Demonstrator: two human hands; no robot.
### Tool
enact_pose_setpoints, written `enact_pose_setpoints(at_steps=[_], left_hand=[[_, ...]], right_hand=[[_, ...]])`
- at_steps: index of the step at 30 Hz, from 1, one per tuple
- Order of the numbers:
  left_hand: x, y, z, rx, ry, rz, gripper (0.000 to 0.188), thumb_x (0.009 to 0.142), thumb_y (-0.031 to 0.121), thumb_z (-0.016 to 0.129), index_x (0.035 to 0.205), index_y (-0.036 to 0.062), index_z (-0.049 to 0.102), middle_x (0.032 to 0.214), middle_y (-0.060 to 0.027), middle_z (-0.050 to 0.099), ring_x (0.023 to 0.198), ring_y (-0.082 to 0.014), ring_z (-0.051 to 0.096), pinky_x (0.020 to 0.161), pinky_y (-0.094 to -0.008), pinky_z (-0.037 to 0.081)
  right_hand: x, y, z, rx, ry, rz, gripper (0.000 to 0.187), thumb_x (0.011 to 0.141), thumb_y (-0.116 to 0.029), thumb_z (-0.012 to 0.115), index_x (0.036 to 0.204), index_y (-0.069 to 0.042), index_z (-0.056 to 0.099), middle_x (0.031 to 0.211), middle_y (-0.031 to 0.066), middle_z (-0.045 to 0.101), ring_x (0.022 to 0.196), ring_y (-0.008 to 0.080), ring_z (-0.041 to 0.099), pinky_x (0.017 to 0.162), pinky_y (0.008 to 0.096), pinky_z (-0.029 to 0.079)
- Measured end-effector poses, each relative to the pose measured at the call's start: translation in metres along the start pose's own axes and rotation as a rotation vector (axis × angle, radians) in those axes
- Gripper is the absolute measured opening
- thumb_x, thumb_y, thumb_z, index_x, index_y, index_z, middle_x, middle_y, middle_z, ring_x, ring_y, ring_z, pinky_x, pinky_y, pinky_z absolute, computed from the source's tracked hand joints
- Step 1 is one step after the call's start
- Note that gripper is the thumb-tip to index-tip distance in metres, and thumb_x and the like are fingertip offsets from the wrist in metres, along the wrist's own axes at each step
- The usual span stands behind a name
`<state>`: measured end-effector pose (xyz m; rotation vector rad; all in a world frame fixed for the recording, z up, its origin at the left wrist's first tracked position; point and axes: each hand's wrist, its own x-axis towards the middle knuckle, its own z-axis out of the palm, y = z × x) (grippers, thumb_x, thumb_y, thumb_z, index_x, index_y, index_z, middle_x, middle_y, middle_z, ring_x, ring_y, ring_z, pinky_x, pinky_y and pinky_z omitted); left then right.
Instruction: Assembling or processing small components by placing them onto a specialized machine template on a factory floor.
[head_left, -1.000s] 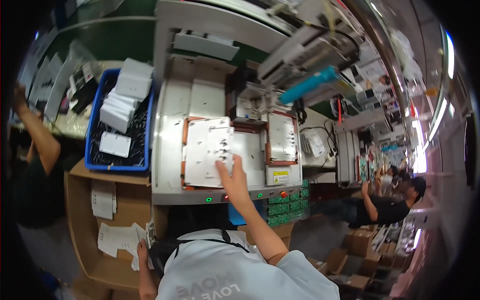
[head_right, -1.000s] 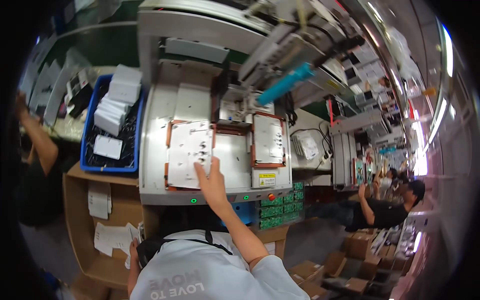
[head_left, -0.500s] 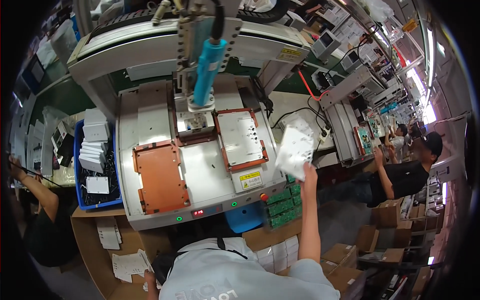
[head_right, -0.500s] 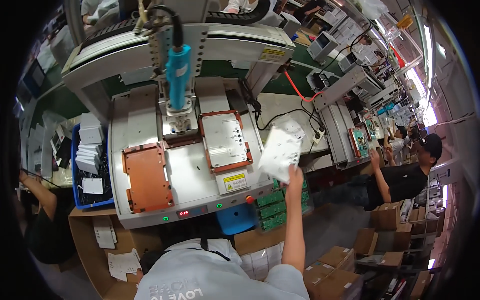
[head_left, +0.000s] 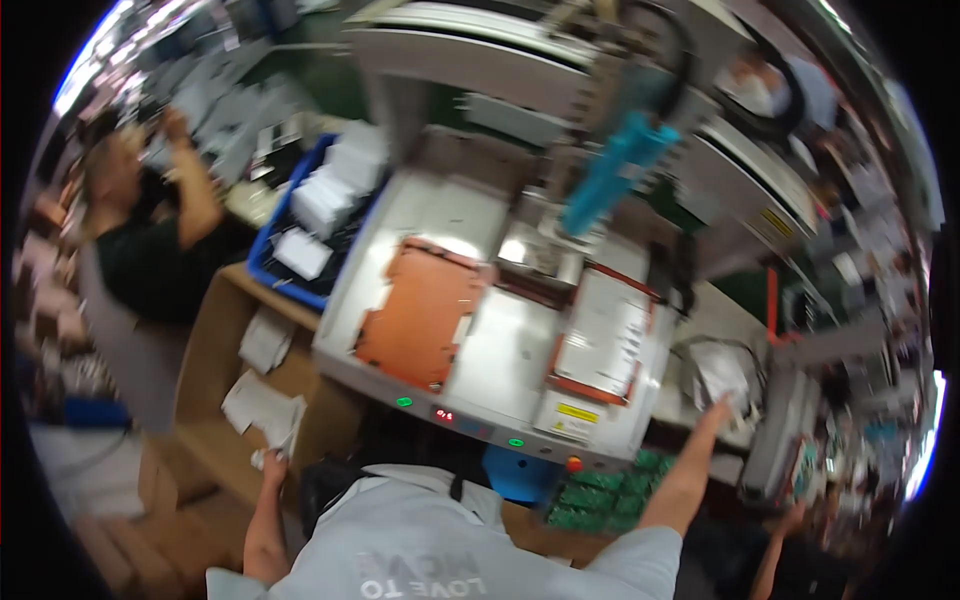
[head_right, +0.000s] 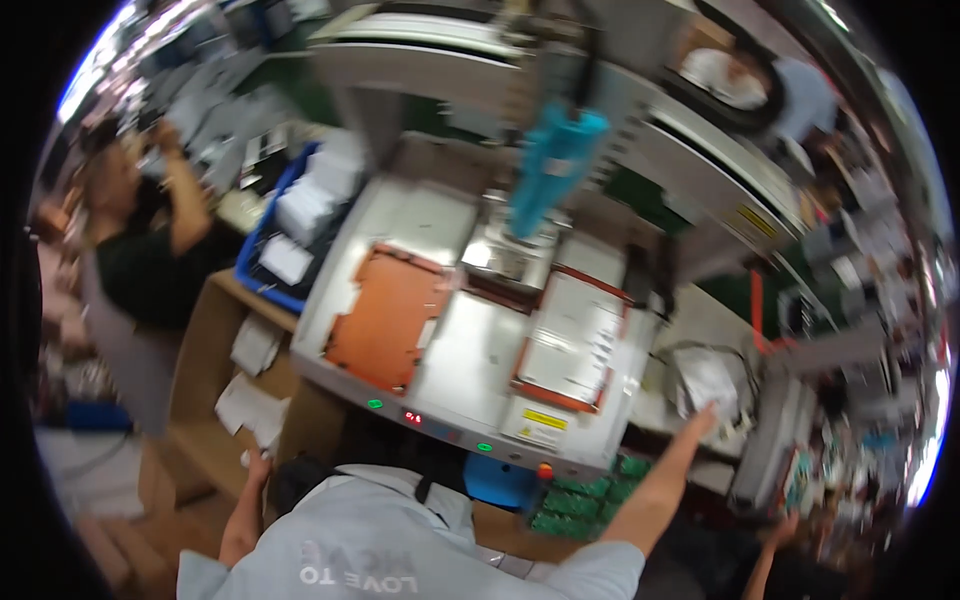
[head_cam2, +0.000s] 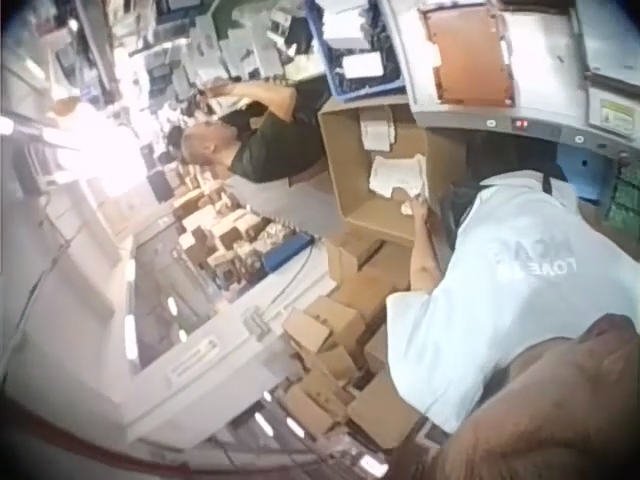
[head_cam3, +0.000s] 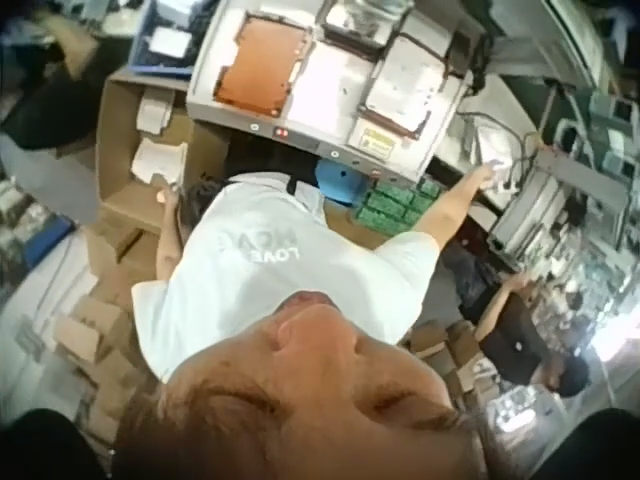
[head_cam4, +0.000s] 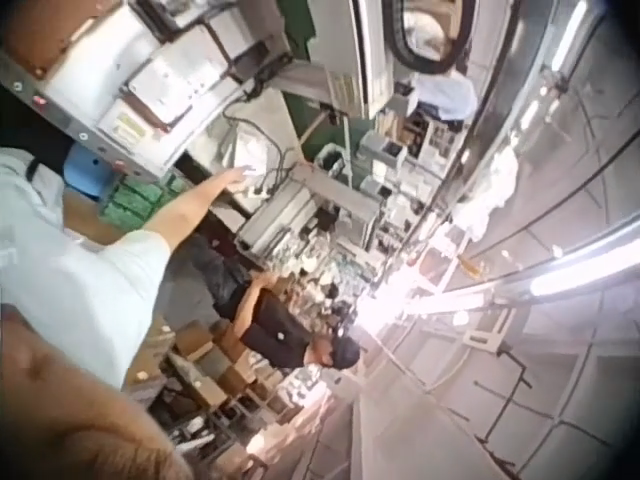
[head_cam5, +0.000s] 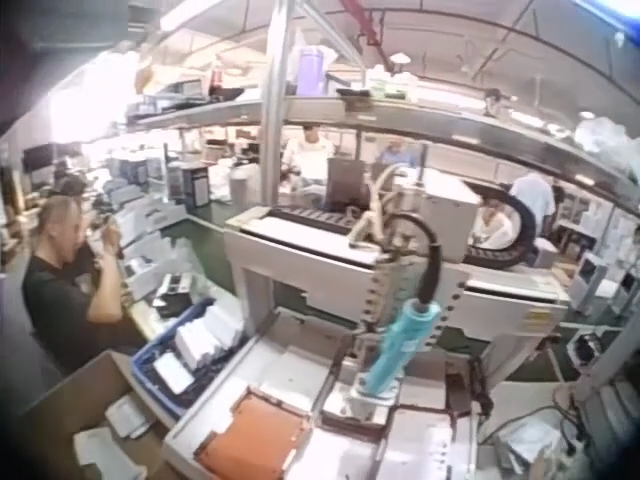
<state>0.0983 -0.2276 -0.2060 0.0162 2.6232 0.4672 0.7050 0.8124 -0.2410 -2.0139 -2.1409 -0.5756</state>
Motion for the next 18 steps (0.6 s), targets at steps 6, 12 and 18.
enact_pose_setpoints(at_steps=[6, 12, 18], left_hand=[[-0.056, 0.002, -0.031, 0.009, 0.142, -0.201, 0.043, 0.076, 0.021, 0.067, 0.113, 0.0003, 0.062, 0.118, -0.0235, 0.057, 0.113, -0.0383, 0.053, 0.101, -0.0409, 0.040], [-0.038, 0.000, -0.011, -0.075, 0.178, -0.255, 0.045, 0.072, 0.019, 0.069, 0.113, 0.0009, 0.062, 0.117, -0.0247, 0.058, 0.112, -0.0385, 0.053, 0.098, -0.0401, 0.042], [-0.028, 0.009, 0.005, -0.132, 0.284, -0.379, 0.041, 0.079, 0.010, 0.061, 0.119, 0.0046, 0.052, 0.112, -0.0239, 0.055, 0.106, -0.0428, 0.054, 0.090, -0.0464, 0.045]], right_hand=[[-0.009, -0.106, -0.010, -0.089, -0.469, 0.140, 0.061, 0.090, -0.016, 0.053, 0.147, -0.013, 0.030, 0.099, 0.0187, 0.069, 0.083, 0.0305, 0.069, 0.068, 0.0487, 0.056], [-0.045, -0.150, -0.132, 0.947, 0.137, 0.738, 0.040, 0.092, -0.032, 0.054, 0.116, -0.001, 0.062, 0.108, 0.0144, 0.064, 0.094, 0.0253, 0.062, 0.081, 0.0389, 0.049], [-0.157, -0.306, -0.470, 1.420, 0.363, 0.194, 0.036, 0.097, -0.027, 0.049, 0.113, 0.003, 0.062, 0.097, 0.0089, 0.061, 0.082, 0.0184, 0.056, 0.076, 0.0311, 0.047]])
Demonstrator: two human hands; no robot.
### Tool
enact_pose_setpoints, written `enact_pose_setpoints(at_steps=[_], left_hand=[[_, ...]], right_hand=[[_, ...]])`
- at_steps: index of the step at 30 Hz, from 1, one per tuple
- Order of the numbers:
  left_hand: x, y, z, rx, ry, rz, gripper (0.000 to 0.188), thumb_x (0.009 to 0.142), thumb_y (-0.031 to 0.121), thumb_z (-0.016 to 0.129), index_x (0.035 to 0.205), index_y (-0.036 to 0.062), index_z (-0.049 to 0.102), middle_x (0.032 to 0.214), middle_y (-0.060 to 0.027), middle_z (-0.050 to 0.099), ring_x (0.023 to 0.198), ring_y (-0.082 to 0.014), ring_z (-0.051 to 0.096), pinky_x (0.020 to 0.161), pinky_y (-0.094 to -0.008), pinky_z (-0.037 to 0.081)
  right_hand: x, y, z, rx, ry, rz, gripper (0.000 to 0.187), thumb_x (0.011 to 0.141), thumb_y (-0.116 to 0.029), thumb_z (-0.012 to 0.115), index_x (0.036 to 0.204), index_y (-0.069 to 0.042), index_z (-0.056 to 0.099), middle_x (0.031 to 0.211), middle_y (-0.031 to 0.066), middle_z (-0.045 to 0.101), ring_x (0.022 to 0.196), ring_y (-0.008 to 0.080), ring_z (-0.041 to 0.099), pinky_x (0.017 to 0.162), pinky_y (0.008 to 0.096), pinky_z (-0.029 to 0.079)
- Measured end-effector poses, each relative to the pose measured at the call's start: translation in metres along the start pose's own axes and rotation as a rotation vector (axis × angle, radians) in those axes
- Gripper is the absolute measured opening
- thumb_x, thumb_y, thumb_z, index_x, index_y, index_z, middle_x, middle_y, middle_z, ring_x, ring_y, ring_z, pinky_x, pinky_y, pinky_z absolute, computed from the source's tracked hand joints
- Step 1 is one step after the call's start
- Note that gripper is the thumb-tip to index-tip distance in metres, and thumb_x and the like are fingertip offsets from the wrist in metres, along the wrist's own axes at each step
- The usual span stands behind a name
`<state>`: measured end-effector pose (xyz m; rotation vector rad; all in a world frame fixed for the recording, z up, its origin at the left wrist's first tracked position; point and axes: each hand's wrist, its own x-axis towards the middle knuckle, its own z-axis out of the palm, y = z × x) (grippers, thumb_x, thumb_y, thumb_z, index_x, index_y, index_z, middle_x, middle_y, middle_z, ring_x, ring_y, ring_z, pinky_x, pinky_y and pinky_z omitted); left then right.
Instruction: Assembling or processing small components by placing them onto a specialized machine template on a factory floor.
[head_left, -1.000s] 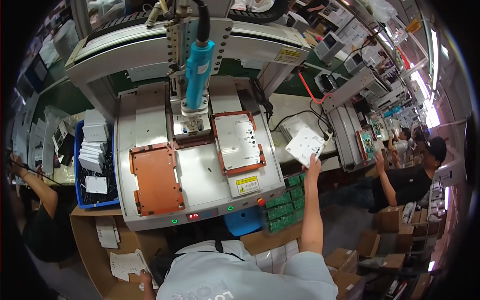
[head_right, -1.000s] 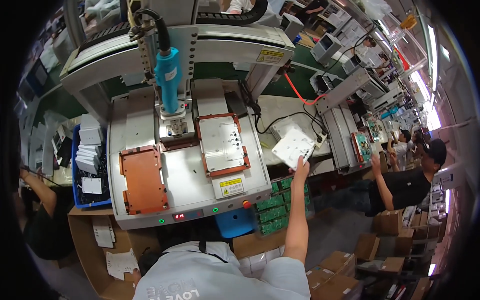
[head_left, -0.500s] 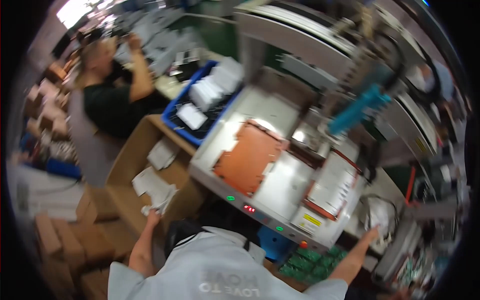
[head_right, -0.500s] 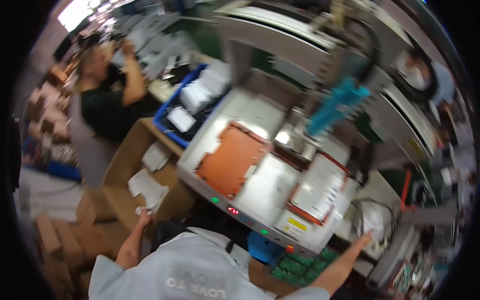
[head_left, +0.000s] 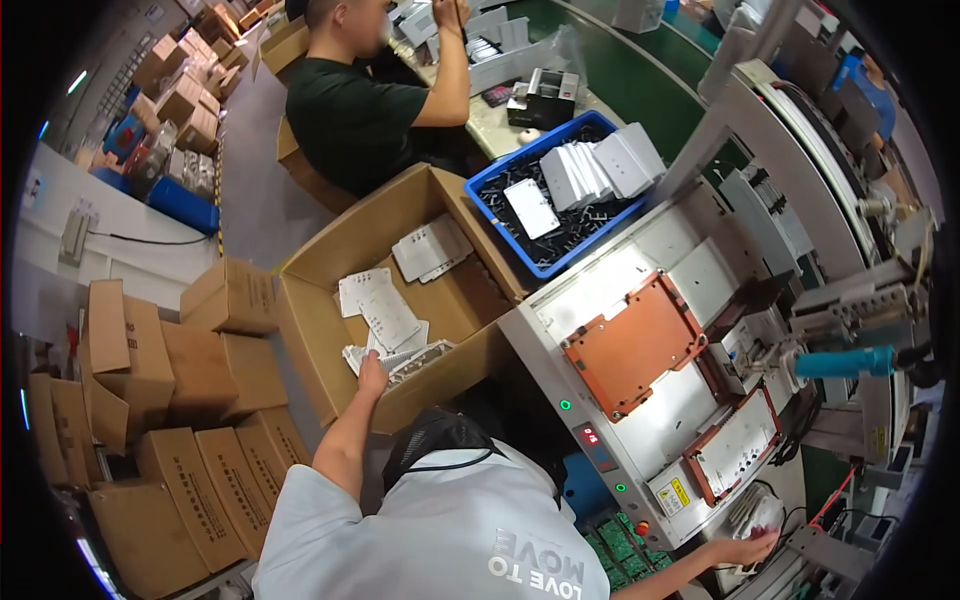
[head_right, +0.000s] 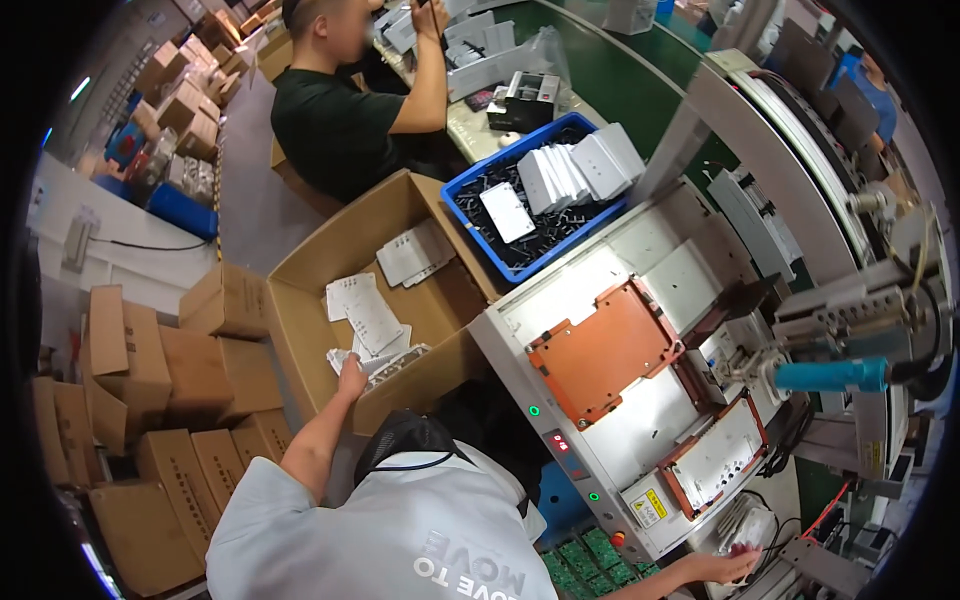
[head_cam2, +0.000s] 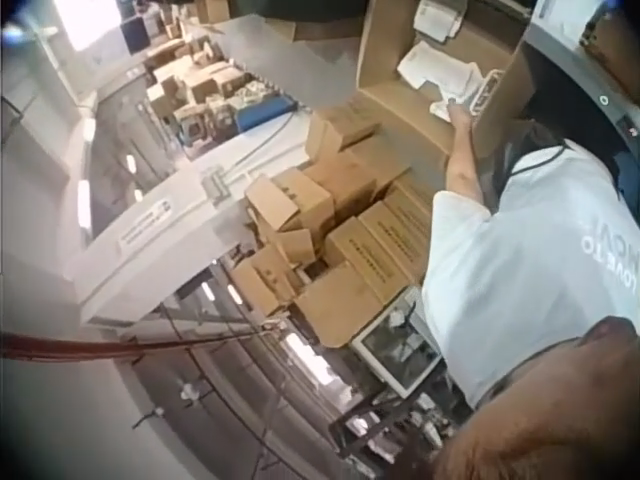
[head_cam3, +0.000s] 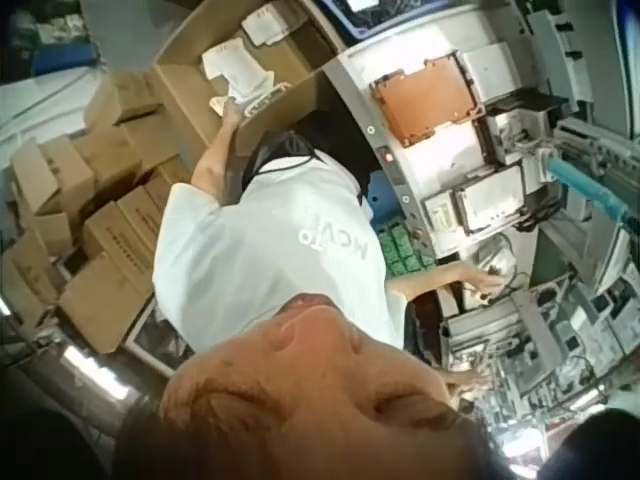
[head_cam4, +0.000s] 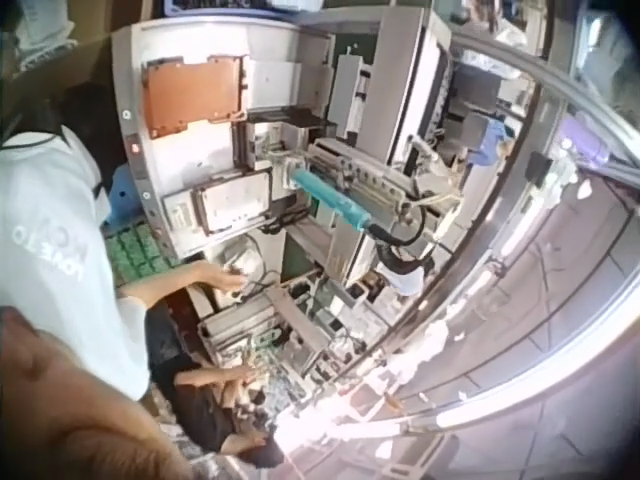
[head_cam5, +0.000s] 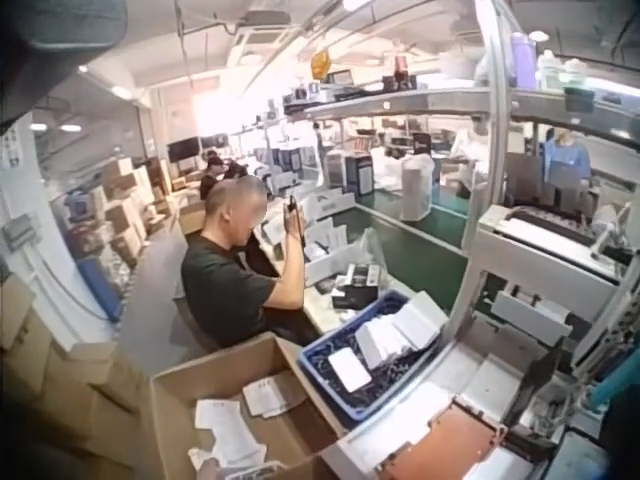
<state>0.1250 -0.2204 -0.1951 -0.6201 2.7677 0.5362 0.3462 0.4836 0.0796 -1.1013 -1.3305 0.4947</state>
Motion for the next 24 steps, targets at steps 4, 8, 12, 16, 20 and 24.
enact_pose_setpoints(at_steps=[4, 8, 12, 16, 20, 24], left_hand=[[0.007, 0.000, -0.003, -0.092, -0.060, 0.200, 0.048, 0.077, 0.017, 0.068, 0.121, 0.0058, 0.052, 0.114, -0.0203, 0.054, 0.110, -0.0388, 0.051, 0.093, -0.0460, 0.043], [0.018, 0.023, -0.005, -0.166, -0.107, 0.513, 0.049, 0.077, 0.023, 0.071, 0.121, 0.0083, 0.056, 0.121, -0.0148, 0.056, 0.118, -0.0385, 0.047, 0.103, -0.0473, 0.036], [0.015, 0.048, -0.006, -0.039, -0.194, 0.602, 0.045, 0.077, 0.022, 0.071, 0.118, 0.0078, 0.059, 0.119, -0.0132, 0.058, 0.122, -0.0392, 0.044, 0.107, -0.0496, 0.030], [0.022, 0.058, -0.004, -0.055, -0.259, 0.590, 0.029, 0.082, 0.021, 0.065, 0.106, 0.0043, 0.064, 0.109, -0.0153, 0.062, 0.115, -0.0392, 0.050, 0.102, -0.0487, 0.036], [0.026, 0.063, -0.023, -0.308, -0.245, 0.537, 0.020, 0.085, 0.017, 0.062, 0.094, -0.0003, 0.063, 0.090, -0.0170, 0.060, 0.085, -0.0381, 0.058, 0.075, -0.0442, 0.046], [0.029, 0.061, -0.064, -0.445, -0.305, 0.418, 0.022, 0.087, 0.018, 0.062, 0.094, -0.0027, 0.064, 0.090, -0.0197, 0.061, 0.087, -0.0378, 0.058, 0.077, -0.0408, 0.046]], right_hand=[[-0.085, -0.094, 0.054, 0.078, -0.495, -0.082, 0.027, 0.098, -0.018, 0.047, 0.112, 0.001, 0.061, 0.090, 0.0060, 0.057, 0.077, 0.0137, 0.050, 0.073, 0.0274, 0.043], [-0.168, -0.137, 0.109, 0.204, -1.010, -0.154, 0.018, 0.096, -0.005, 0.048, 0.107, 0.000, 0.061, 0.088, 0.0057, 0.060, 0.076, 0.0115, 0.055, 0.070, 0.0244, 0.045], [-0.271, -0.208, 0.161, 0.251, -1.424, -0.490, 0.015, 0.093, -0.006, 0.055, 0.102, 0.002, 0.064, 0.088, 0.0091, 0.064, 0.083, 0.0142, 0.062, 0.072, 0.0251, 0.049], [-0.374, -0.220, 0.221, 0.159, -1.750, -0.352, 0.014, 0.089, -0.013, 0.061, 0.099, -0.005, 0.067, 0.090, 0.0118, 0.066, 0.084, 0.0250, 0.063, 0.074, 0.0334, 0.049], [-0.435, -0.190, 0.300, -0.029, -1.756, -0.426, 0.017, 0.089, -0.017, 0.060, 0.098, -0.004, 0.067, 0.086, 0.0131, 0.068, 0.078, 0.0242, 0.066, 0.070, 0.0308, 0.050], [-0.460, -0.168, 0.360, -0.416, -1.581, -0.553, 0.022, 0.085, -0.022, 0.061, 0.101, -0.008, 0.067, 0.090, 0.0153, 0.068, 0.087, 0.0337, 0.065, 0.076, 0.0425, 0.050]])
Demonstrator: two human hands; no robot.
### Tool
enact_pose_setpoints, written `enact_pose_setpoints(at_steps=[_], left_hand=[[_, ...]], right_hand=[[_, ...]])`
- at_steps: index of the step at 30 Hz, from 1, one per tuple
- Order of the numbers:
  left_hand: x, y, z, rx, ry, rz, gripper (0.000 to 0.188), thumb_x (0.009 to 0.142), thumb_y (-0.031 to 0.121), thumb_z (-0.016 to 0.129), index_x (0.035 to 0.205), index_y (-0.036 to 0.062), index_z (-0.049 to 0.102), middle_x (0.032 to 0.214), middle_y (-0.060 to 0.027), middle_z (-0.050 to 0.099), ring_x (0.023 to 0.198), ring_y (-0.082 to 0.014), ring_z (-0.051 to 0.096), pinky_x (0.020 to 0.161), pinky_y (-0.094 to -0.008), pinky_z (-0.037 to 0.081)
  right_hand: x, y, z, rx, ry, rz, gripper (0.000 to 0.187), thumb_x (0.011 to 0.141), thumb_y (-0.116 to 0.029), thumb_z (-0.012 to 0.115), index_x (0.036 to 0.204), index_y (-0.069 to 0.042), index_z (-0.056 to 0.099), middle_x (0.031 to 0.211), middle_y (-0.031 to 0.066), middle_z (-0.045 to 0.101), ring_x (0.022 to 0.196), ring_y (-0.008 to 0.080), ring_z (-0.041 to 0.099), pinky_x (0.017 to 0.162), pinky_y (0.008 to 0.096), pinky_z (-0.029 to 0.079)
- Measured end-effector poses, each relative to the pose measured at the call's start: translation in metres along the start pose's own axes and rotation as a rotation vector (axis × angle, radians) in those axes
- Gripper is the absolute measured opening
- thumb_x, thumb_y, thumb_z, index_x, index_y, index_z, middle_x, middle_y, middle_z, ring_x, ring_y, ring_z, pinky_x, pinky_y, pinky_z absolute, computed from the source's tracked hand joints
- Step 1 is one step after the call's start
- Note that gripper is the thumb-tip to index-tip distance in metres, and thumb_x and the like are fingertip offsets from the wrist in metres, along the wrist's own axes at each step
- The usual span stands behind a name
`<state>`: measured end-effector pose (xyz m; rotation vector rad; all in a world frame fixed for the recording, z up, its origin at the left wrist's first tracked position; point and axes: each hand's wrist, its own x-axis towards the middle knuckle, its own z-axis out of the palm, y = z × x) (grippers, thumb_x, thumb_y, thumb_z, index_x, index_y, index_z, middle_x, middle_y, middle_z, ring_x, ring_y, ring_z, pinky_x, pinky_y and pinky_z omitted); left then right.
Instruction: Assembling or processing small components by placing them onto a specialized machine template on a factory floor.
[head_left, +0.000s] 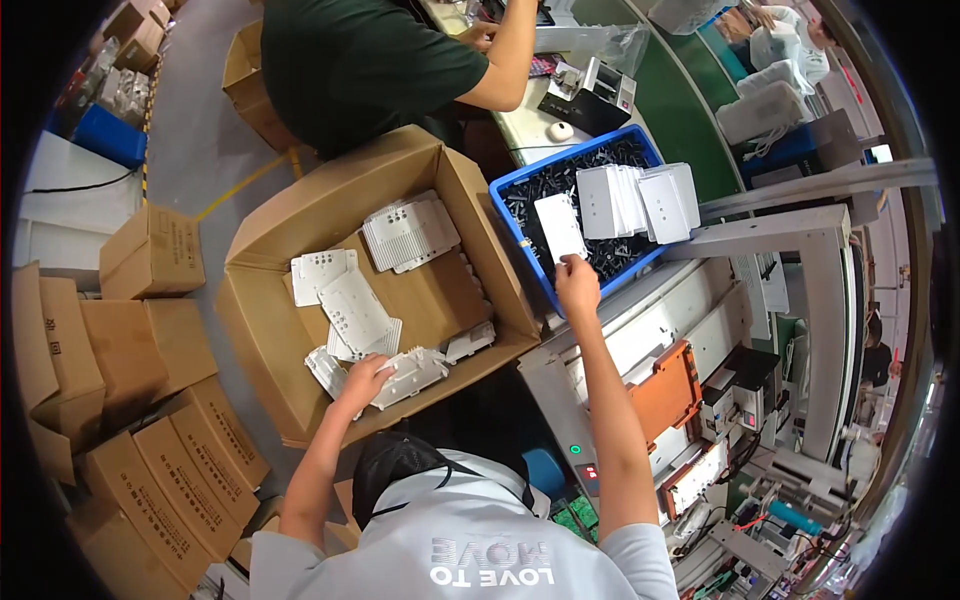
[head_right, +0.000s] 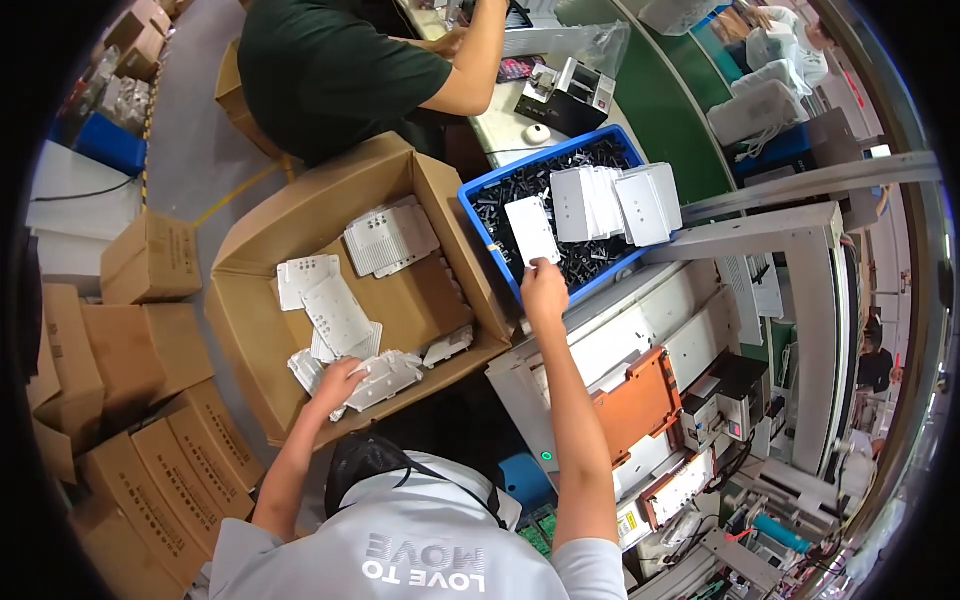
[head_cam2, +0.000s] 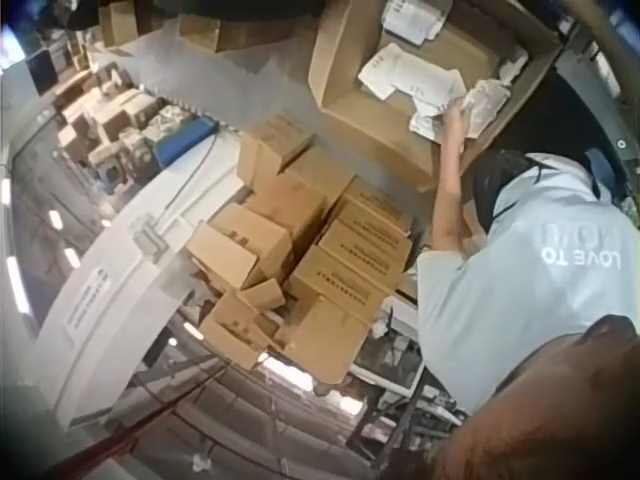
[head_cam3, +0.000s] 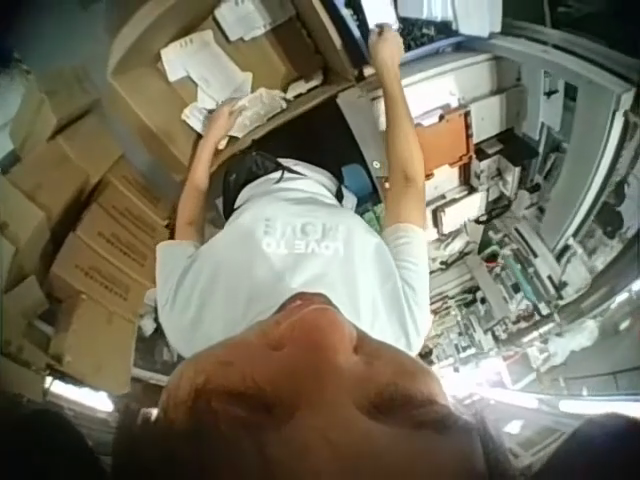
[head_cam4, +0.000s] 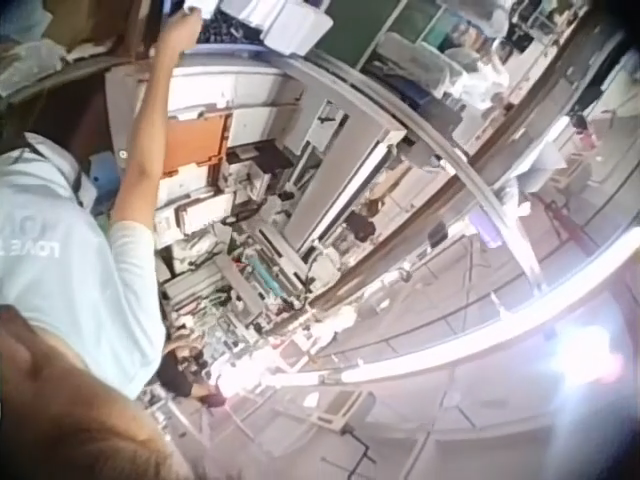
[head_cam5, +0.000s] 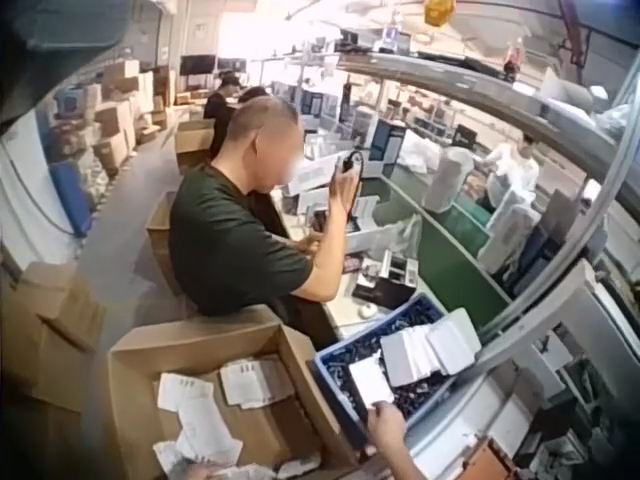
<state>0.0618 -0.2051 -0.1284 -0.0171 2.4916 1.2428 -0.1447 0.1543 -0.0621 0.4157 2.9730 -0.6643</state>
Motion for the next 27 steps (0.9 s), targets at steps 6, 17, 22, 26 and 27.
enact_pose_setpoints(at_steps=[6, 17, 22, 26, 27], left_hand=[[0.002, -0.013, -0.033, -0.413, 0.006, -0.288, 0.021, 0.088, 0.020, 0.064, 0.089, -0.0014, 0.061, 0.073, -0.0051, 0.056, 0.068, -0.0140, 0.052, 0.062, -0.0285, 0.041], [0.043, -0.038, -0.045, -1.064, 0.206, -0.443, 0.024, 0.092, 0.022, 0.062, 0.101, -0.0006, 0.063, 0.088, 0.0002, 0.063, 0.079, -0.0082, 0.058, 0.072, -0.0228, 0.046], [0.068, -0.056, -0.039, -1.364, 0.229, -0.529, 0.029, 0.092, 0.021, 0.060, 0.111, -0.0021, 0.058, 0.100, -0.0074, 0.064, 0.092, -0.0171, 0.062, 0.082, -0.0310, 0.050], [0.076, -0.054, -0.032, -1.456, 0.247, -0.480, 0.030, 0.093, 0.019, 0.059, 0.114, -0.0016, 0.056, 0.106, -0.0083, 0.063, 0.096, -0.0177, 0.062, 0.084, -0.0320, 0.050], [0.078, -0.048, -0.031, -1.454, 0.254, -0.480, 0.030, 0.093, 0.019, 0.059, 0.114, -0.0016, 0.056, 0.106, -0.0083, 0.063, 0.096, -0.0177, 0.062, 0.084, -0.0320, 0.050]], right_hand=[[0.040, 0.007, 0.013, -0.240, 0.196, -0.179, 0.037, 0.083, -0.026, 0.066, 0.114, -0.010, 0.056, 0.106, 0.0166, 0.059, 0.098, 0.0352, 0.055, 0.083, 0.0435, 0.046], [0.051, -0.026, 0.022, -0.092, 0.101, -0.648, 0.024, 0.080, -0.011, 0.067, 0.104, -0.013, 0.064, 0.091, 0.0119, 0.058, 0.088, 0.0314, 0.055, 0.077, 0.0412, 0.046], [0.069, -0.028, 0.036, -0.352, 0.014, -0.753, 0.013, 0.076, -0.006, 0.061, 0.088, -0.011, 0.062, 0.087, 0.0115, 0.056, 0.086, 0.0317, 0.054, 0.073, 0.0427, 0.045], [0.072, -0.018, 0.036, -0.435, -0.040, -0.808, 0.013, 0.075, -0.004, 0.056, 0.087, -0.008, 0.058, 0.090, 0.0114, 0.055, 0.087, 0.0300, 0.054, 0.075, 0.0401, 0.043], [0.070, -0.014, 0.036, -0.483, 0.042, -0.867, 0.006, 0.080, -0.009, 0.053, 0.084, -0.010, 0.057, 0.087, 0.0084, 0.054, 0.085, 0.0255, 0.055, 0.074, 0.0371, 0.043]])
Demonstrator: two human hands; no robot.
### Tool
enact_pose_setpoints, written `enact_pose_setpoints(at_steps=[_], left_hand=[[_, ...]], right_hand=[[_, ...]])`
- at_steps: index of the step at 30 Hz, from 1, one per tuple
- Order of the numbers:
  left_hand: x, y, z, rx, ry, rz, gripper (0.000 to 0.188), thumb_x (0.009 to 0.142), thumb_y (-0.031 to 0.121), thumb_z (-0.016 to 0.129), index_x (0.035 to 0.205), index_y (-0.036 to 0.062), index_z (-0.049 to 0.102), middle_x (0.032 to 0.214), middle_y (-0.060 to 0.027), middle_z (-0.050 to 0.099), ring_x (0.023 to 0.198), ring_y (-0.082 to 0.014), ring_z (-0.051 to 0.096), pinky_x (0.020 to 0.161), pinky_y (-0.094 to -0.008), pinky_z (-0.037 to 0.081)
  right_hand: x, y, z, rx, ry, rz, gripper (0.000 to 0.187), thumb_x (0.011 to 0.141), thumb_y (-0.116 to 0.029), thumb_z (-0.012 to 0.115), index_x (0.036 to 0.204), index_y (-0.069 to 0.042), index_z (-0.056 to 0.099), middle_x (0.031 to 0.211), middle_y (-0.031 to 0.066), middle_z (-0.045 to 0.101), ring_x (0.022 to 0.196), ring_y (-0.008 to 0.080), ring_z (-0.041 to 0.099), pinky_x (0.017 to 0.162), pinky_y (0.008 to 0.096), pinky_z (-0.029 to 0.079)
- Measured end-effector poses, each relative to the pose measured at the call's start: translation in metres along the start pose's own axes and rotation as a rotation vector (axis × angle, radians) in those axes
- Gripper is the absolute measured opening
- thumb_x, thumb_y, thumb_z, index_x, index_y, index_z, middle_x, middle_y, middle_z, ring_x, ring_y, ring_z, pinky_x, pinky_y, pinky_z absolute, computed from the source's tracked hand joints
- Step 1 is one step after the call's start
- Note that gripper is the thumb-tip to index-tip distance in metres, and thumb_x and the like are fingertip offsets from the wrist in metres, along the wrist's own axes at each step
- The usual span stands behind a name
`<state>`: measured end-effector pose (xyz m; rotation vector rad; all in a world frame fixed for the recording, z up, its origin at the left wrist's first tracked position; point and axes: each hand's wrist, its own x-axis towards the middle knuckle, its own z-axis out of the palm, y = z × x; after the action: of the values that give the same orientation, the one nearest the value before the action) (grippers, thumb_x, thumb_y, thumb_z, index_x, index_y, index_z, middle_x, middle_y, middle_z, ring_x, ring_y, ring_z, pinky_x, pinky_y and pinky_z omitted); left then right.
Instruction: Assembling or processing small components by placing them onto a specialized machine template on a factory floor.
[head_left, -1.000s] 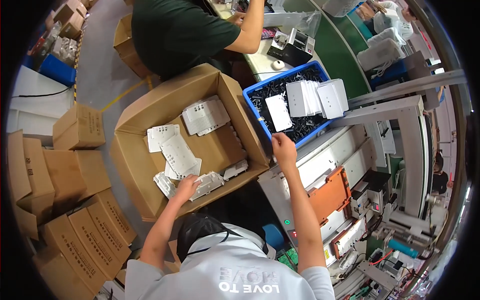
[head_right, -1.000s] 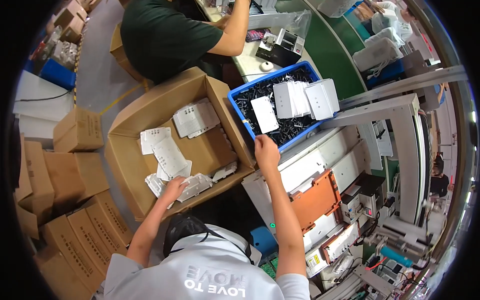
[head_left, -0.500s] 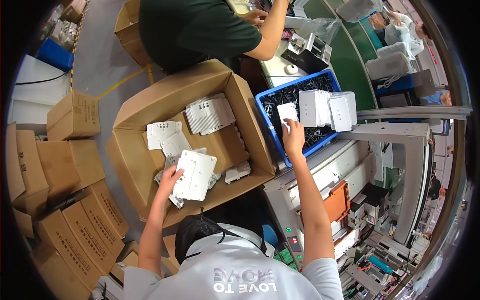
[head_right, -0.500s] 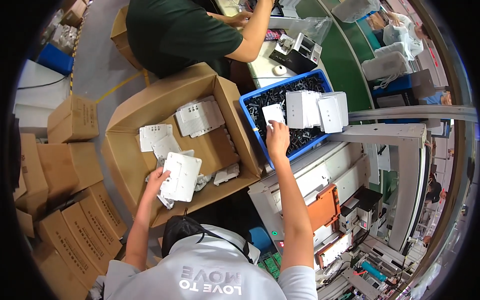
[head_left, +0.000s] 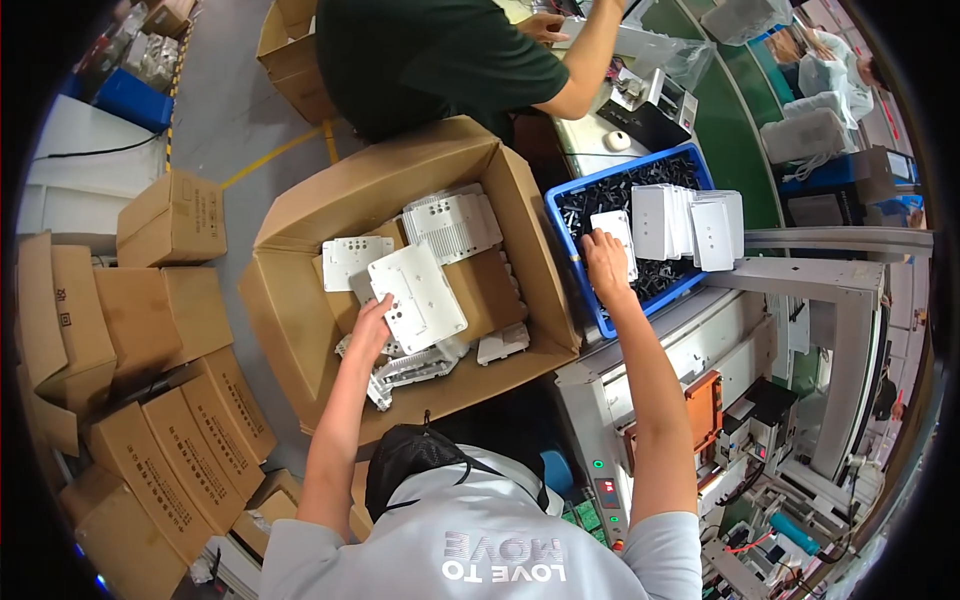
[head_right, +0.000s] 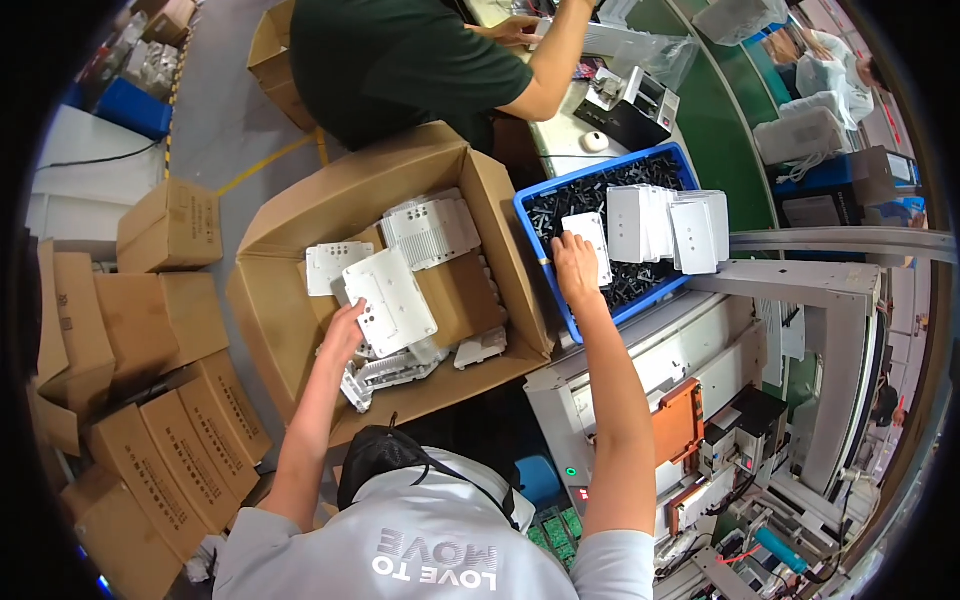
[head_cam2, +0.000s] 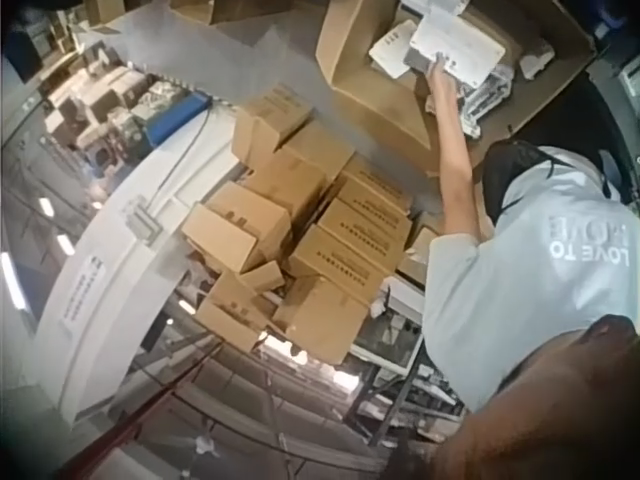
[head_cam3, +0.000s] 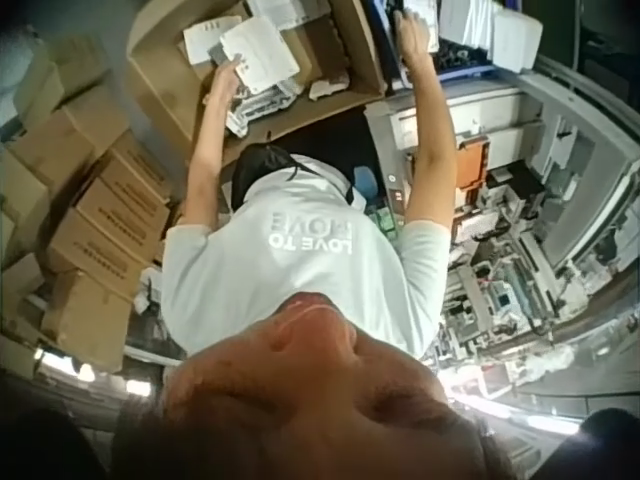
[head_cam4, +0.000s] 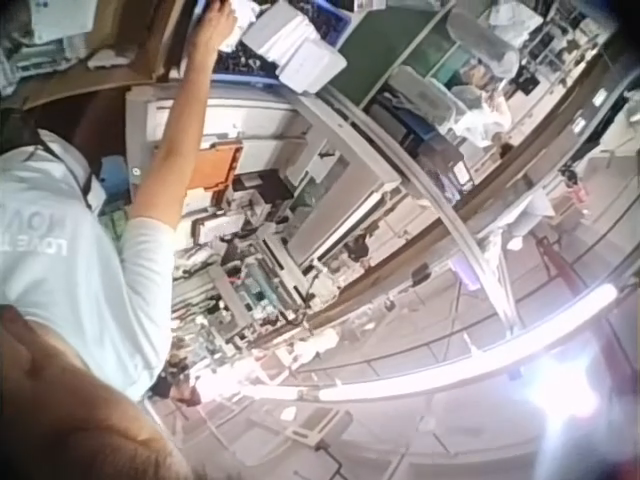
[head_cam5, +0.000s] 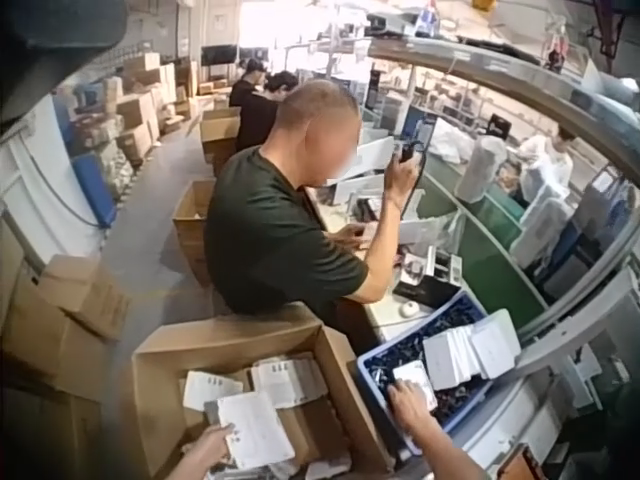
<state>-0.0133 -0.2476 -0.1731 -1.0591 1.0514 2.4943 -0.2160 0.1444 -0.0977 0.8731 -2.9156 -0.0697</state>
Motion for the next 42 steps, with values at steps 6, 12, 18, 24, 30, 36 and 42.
enact_pose_setpoints(at_steps=[6, 12, 18, 24, 30, 36, 42], left_hand=[[-0.032, 0.018, 0.041, 0.044, -0.090, 0.108, 0.031, 0.094, 0.020, 0.058, 0.118, 0.0008, 0.055, 0.111, -0.0061, 0.062, 0.100, -0.0148, 0.060, 0.090, -0.0314, 0.049], [-0.058, 0.026, 0.074, -0.642, -0.527, -0.084, 0.044, 0.097, 0.032, 0.045, 0.123, -0.0029, 0.048, 0.077, -0.0022, 0.048, 0.061, -0.0136, 0.044, 0.057, -0.0258, 0.038], [-0.089, 0.036, 0.129, -0.914, -0.797, -0.231, 0.057, 0.097, 0.044, 0.040, 0.127, -0.0035, 0.042, 0.061, -0.0024, 0.036, 0.045, -0.0115, 0.032, 0.046, -0.0270, 0.026], [-0.110, 0.030, 0.162, -0.641, -0.934, -0.132, 0.074, 0.093, 0.059, 0.035, 0.135, -0.0015, 0.040, 0.062, -0.0039, 0.040, 0.049, -0.0134, 0.037, 0.050, -0.0279, 0.030], [-0.128, 0.022, 0.196, -0.488, -0.982, -0.100, 0.087, 0.087, 0.071, 0.029, 0.138, 0.0012, 0.039, 0.071, -0.0116, 0.049, 0.058, -0.0197, 0.042, 0.057, -0.0321, 0.033], [-0.133, 0.005, 0.216, -0.544, -0.925, -0.198, 0.085, 0.086, 0.069, 0.033, 0.138, 0.0022, 0.040, 0.083, -0.0147, 0.054, 0.067, -0.0227, 0.047, 0.061, -0.0334, 0.037], [-0.130, 0.002, 0.224, -0.518, -0.877, -0.208, 0.078, 0.089, 0.063, 0.038, 0.139, 0.0032, 0.040, 0.095, -0.0176, 0.057, 0.074, -0.0255, 0.052, 0.063, -0.0346, 0.042]], right_hand=[[-0.009, -0.001, -0.012, -0.220, -0.069, -0.047, 0.007, 0.081, -0.010, 0.054, 0.087, -0.012, 0.054, 0.084, 0.0049, 0.053, 0.085, 0.0208, 0.055, 0.075, 0.0340, 0.042], [-0.015, 0.003, -0.009, -0.214, -0.088, -0.078, 0.005, 0.083, -0.010, 0.053, 0.087, -0.013, 0.052, 0.080, 0.0038, 0.054, 0.083, 0.0203, 0.056, 0.075, 0.0339, 0.042], [-0.020, -0.002, 0.002, -0.243, -0.148, 0.023, 0.003, 0.086, -0.012, 0.051, 0.088, -0.014, 0.052, 0.082, 0.0046, 0.057, 0.082, 0.0206, 0.058, 0.076, 0.0345, 0.042], [-0.023, -0.004, -0.002, -0.265, -0.181, 0.041, 0.004, 0.083, -0.013, 0.053, 0.085, -0.011, 0.055, 0.082, 0.0075, 0.057, 0.091, 0.0234, 0.055, 0.083, 0.0372, 0.041], [-0.033, 0.009, -0.024, -0.180, 0.053, -0.155, 0.011, 0.080, -0.006, 0.053, 0.091, -0.008, 0.056, 0.088, 0.0120, 0.057, 0.095, 0.0279, 0.053, 0.090, 0.0431, 0.040], [-0.039, -0.023, -0.090, 0.511, 0.220, 0.271, 0.022, 0.091, 0.001, 0.049, 0.110, -0.007, 0.055, 0.094, 0.0145, 0.056, 0.077, 0.0327, 0.056, 0.068, 0.0382, 0.047], [-0.069, -0.093, -0.218, 1.040, 0.208, 0.286, 0.025, 0.091, 0.006, 0.051, 0.113, -0.003, 0.059, 0.093, 0.0081, 0.057, 0.083, 0.0160, 0.056, 0.073, 0.0258, 0.045]])
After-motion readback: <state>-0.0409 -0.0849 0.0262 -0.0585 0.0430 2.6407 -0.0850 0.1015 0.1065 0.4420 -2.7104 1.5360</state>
